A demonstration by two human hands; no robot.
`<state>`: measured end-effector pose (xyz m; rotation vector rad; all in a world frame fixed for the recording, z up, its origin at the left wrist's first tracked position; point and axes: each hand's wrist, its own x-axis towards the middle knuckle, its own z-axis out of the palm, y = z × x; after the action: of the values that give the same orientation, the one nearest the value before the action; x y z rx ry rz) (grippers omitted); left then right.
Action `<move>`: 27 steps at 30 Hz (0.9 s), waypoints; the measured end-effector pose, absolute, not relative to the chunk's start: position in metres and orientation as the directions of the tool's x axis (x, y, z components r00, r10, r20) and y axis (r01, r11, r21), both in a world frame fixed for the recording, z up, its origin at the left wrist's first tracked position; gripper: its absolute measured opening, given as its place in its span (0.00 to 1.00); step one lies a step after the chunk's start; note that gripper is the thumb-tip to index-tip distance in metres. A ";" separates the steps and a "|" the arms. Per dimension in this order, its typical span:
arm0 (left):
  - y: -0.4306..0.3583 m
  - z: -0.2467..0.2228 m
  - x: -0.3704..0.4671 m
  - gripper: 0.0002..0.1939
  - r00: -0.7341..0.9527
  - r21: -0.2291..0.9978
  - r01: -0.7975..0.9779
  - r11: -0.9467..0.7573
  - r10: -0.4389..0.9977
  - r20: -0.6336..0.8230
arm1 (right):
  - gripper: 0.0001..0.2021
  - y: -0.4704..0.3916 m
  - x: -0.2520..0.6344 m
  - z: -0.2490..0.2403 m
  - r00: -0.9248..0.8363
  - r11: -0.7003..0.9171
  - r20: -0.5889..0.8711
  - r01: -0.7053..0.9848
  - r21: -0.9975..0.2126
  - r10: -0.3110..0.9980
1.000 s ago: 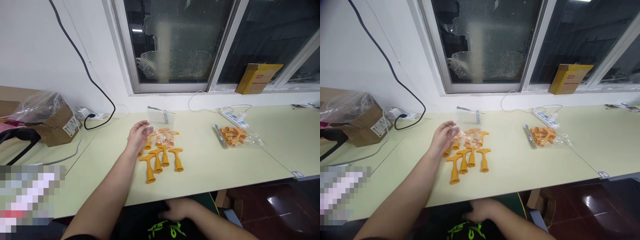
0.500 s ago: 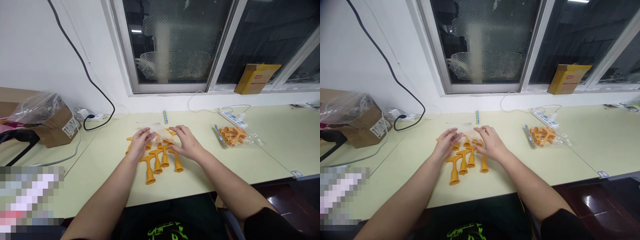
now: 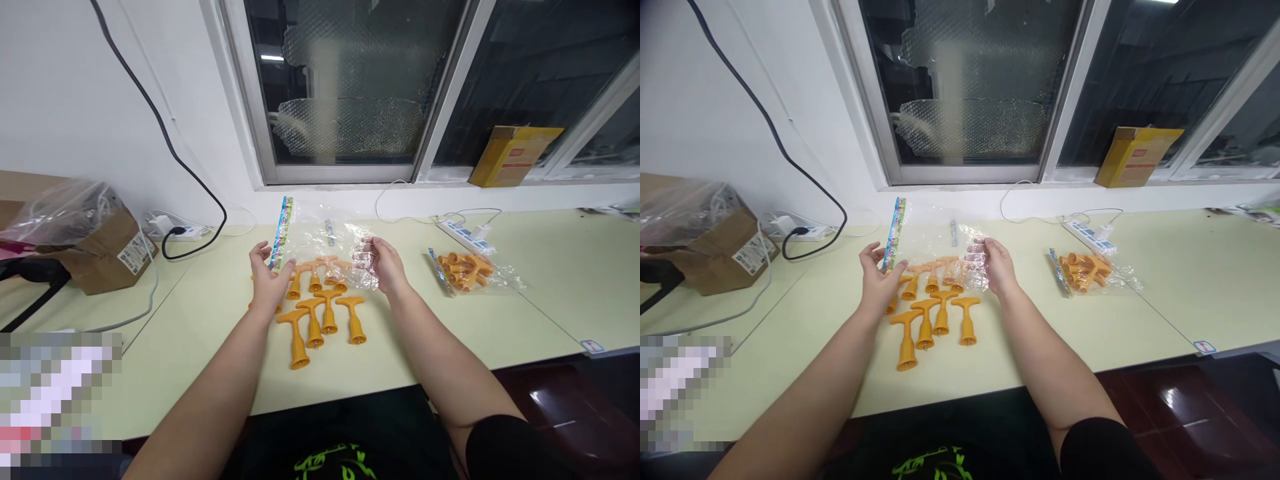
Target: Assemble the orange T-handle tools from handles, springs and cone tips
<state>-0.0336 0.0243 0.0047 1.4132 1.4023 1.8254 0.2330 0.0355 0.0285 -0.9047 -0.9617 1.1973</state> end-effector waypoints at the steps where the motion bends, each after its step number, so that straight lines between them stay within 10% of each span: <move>1: 0.026 0.004 -0.035 0.36 -0.378 0.928 0.159 -0.337 0.848 0.373 | 0.21 0.037 0.235 0.025 0.088 0.103 0.077 -0.341 -0.934 0.993; 7: 0.032 0.006 -0.040 0.24 -0.212 0.978 -0.165 -0.129 0.973 0.093 | 0.19 0.044 0.244 0.009 -0.022 -0.011 -0.005 -0.285 -0.959 1.000; 15: 0.035 0.004 -0.040 0.22 -0.233 0.961 -0.245 -0.130 0.970 0.072 | 0.21 0.053 0.257 -0.001 0.004 0.017 0.016 -0.122 -0.992 1.000; 22: 0.035 0.002 -0.039 0.21 -0.278 0.949 -0.230 -0.215 0.949 0.147 | 0.14 0.047 0.253 -0.004 0.291 0.281 0.381 0.331 -0.901 0.877; 27: 0.031 0.004 -0.037 0.22 -0.281 0.945 -0.158 -0.285 0.931 0.234 | 0.14 0.039 0.243 0.003 0.207 0.317 0.377 0.273 -0.908 0.903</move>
<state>-0.0365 0.0307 0.0044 1.1113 1.1060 1.6889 0.2432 0.0390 0.0026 -1.2102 -1.3280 0.6353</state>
